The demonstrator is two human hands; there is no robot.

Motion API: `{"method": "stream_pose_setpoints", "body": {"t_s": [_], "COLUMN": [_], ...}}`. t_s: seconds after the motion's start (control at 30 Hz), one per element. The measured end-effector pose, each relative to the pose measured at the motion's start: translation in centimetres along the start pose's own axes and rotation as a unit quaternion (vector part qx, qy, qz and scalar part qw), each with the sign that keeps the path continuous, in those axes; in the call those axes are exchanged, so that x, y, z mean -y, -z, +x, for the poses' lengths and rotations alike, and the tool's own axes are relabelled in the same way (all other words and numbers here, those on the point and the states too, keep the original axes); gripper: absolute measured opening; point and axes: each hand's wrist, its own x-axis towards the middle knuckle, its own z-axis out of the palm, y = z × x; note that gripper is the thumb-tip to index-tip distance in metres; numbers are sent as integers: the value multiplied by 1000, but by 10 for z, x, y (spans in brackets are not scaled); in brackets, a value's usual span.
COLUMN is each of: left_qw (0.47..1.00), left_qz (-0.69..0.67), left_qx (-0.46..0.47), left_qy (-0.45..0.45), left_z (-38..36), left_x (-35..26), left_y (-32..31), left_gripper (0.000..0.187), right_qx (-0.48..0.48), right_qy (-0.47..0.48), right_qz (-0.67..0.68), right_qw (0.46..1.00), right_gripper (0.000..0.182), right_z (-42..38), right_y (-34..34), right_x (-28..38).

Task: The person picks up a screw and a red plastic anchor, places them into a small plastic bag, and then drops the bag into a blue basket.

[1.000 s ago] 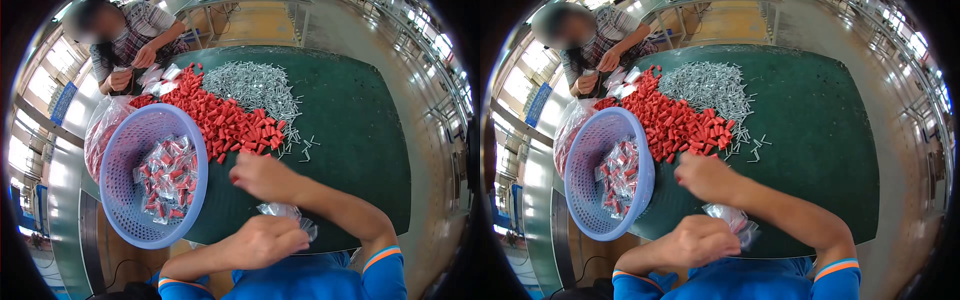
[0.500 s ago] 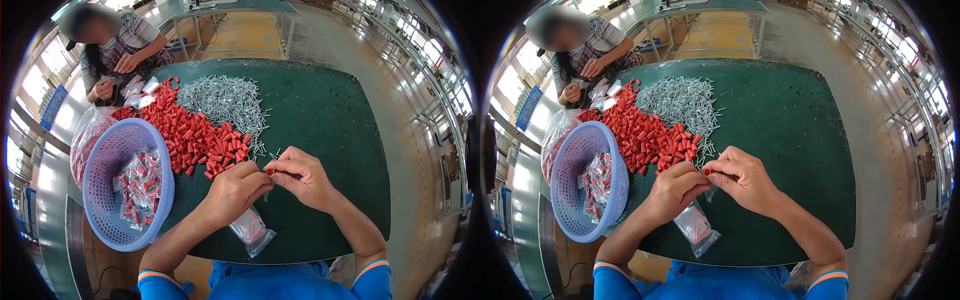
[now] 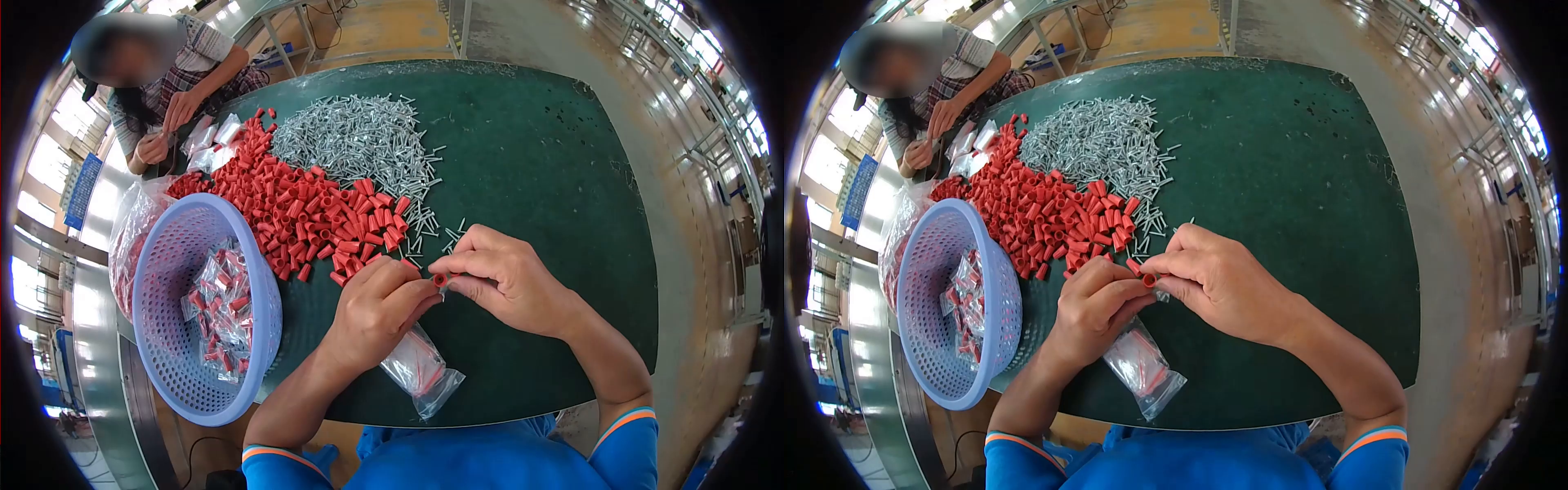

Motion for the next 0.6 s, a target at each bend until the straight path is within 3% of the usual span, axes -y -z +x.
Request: {"method": "stream_pose_setpoints", "body": {"t_s": [0.13,0.2,0.3,0.33,0.4,0.53,0.6], "left_qw": [1000,1000,1000,1000,1000,1000,1000], "left_qz": [12,1,-11,-13,-14,-15,-3], "left_qx": [-12,-7,1,3,-3,-5,1], "left_qy": [7,7,8,7,7,6,2], "left_z": [-3,-3,-1,-1,-1,0,0], "left_x": [4,3,1,1,0,0,0], "left_y": [-4,-2,-3,-4,-5,-3,-3], "left_gripper": [24,23,23,23,23,22,22], "right_qx": [-10,-83,-108,-109,-96,-41,-45], "right_qy": [0,9,15,12,96,77,166], "right_qz": [-44,-29,-11,-12,-42,-74,-159], "right_qw": [999,996,994,994,990,993,972], "right_gripper": [24,19,22,22,17,16,13], "right_z": [-1,0,-1,-1,0,-1,1], "right_y": [3,3,1,-1,-7,-4,0], "right_x": [6,7,8,6,-3,-7,-4]}}
